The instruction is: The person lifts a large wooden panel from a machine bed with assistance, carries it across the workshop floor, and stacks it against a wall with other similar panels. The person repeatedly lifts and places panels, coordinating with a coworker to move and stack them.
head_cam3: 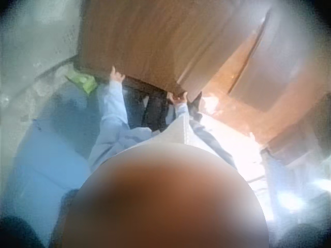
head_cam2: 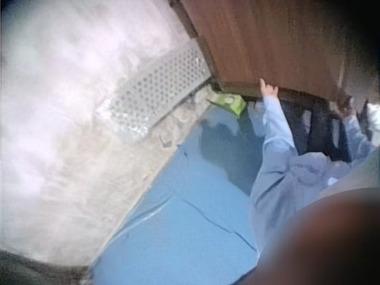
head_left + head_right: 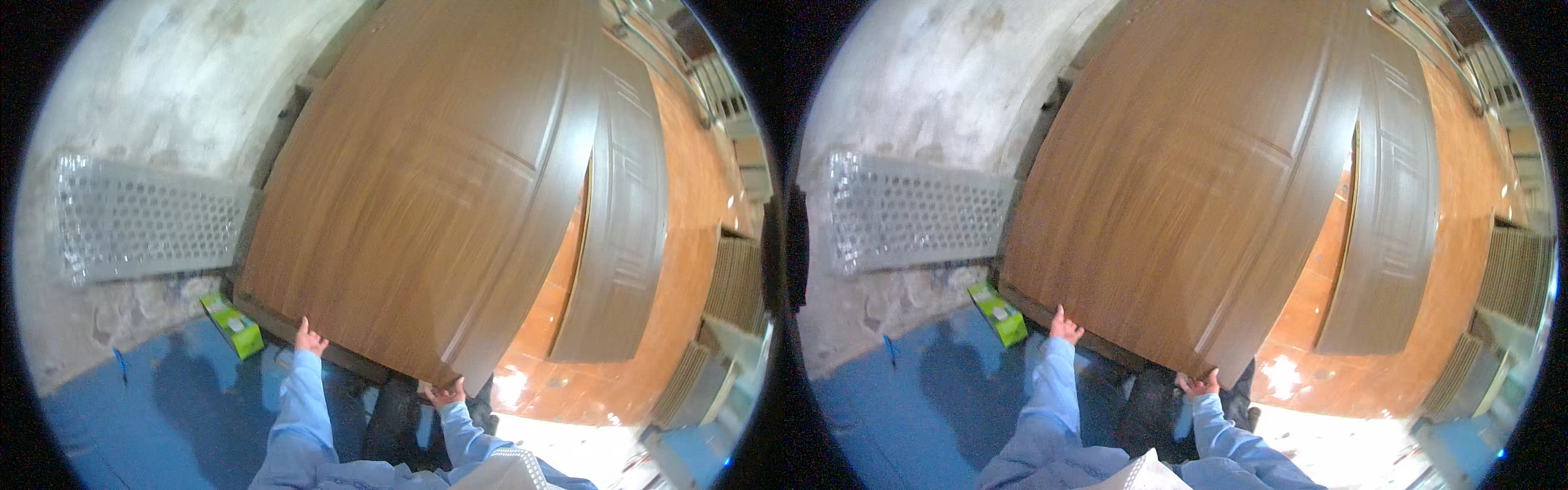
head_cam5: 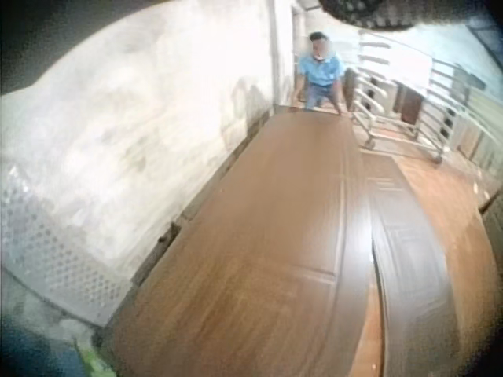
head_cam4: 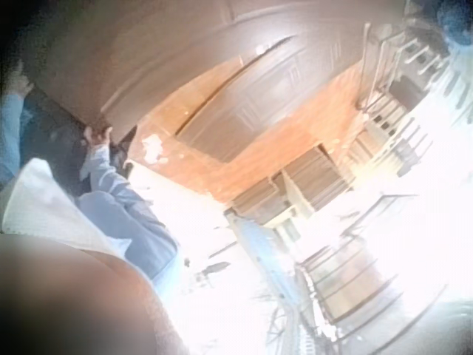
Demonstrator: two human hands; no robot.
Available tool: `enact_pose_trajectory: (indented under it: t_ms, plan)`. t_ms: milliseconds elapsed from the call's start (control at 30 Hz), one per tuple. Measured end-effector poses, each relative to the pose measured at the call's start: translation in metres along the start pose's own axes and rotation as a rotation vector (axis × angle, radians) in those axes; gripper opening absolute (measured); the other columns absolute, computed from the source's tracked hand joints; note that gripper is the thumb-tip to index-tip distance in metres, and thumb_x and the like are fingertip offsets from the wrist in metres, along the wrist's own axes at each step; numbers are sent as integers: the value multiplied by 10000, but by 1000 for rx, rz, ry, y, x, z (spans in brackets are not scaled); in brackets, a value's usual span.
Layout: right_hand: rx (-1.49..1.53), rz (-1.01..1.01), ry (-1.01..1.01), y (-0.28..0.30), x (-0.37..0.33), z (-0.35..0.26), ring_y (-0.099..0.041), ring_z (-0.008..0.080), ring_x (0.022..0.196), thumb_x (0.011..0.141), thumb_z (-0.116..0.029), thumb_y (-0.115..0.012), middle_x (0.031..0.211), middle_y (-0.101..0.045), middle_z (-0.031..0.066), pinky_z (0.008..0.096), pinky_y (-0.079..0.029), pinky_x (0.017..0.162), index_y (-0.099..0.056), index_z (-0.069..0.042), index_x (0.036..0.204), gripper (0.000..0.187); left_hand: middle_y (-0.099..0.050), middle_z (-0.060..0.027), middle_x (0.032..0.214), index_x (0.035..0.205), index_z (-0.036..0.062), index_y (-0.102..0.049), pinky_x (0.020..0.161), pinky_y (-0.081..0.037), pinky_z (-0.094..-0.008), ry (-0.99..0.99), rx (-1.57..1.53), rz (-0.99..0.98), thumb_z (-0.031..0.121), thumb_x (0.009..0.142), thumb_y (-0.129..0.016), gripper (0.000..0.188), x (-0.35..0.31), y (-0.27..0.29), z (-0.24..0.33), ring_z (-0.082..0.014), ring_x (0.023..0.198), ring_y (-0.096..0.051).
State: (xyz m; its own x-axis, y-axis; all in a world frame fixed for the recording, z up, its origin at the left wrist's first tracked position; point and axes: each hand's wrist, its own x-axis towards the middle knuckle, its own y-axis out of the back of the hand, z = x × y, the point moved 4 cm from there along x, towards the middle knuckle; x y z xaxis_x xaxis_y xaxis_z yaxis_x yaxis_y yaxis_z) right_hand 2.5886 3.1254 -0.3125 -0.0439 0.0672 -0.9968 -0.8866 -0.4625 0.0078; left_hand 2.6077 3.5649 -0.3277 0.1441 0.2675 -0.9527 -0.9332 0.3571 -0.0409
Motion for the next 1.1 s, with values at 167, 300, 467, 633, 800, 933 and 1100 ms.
enact_pose_trajectory:
  t_ms: [167,300,467,633,800,933,1100]
  plan:
    - [107,-186,-60,-7,-3,10,-225,383,1343,850,-528,-567,1426,-273,163,655,-284,1028,-293,-146,1388,714,-179,-103,1521,1460,84,-167,1117,-22,-534,5,11,27,615,856,-476,862,-17,-15,9,-306,1409,-131]
    - [19,-158,-57,8,-14,-4,-266,377,1318,865,-513,-556,1383,-350,143,637,-284,1030,-346,-163,1370,649,-97,-103,1544,1472,74,-116,1123,-6,-521,35,31,5,641,858,-442,897,-26,-12,1,-309,1418,-91]
    - [-66,-214,-2,40,-46,-45,-353,356,1258,876,-506,-545,1322,-430,110,619,-308,1009,-426,-194,1320,555,-303,-68,1455,1416,138,-281,1113,-72,-526,88,-27,15,680,861,-369,781,-72,-15,-38,-300,1343,-255]
    - [-124,-295,103,69,-50,-112,-391,355,1219,844,-596,-524,1319,-442,110,607,-330,980,-459,-192,1289,605,-336,-58,1458,1408,174,-327,1112,-116,-527,144,-126,-18,721,851,-313,781,-137,-50,-91,-296,1354,-271]
    - [-97,-95,176,93,-51,-171,-393,366,1226,807,-724,-439,1379,-398,111,602,-356,941,-421,-169,1333,765,-275,-77,1492,1414,142,-303,1127,-138,-505,78,-131,-154,724,831,-369,826,-220,-80,-123,-292,1380,-227]
    - [-122,-333,274,80,-75,-187,-175,398,1378,804,-730,-425,1541,-70,133,685,-179,1030,-136,-137,1472,938,-313,-45,1473,1412,157,-295,1137,-117,-482,120,-229,-191,674,872,-348,749,-284,-95,-113,-271,1371,-239]
    - [240,-248,122,47,-84,-185,-346,432,1283,879,-656,-361,1397,-398,192,667,-278,981,-363,-76,1377,764,-399,-88,1392,1338,193,-406,1115,-211,-436,-107,-178,-451,382,940,-455,443,-401,-119,-106,-271,1312,-328]
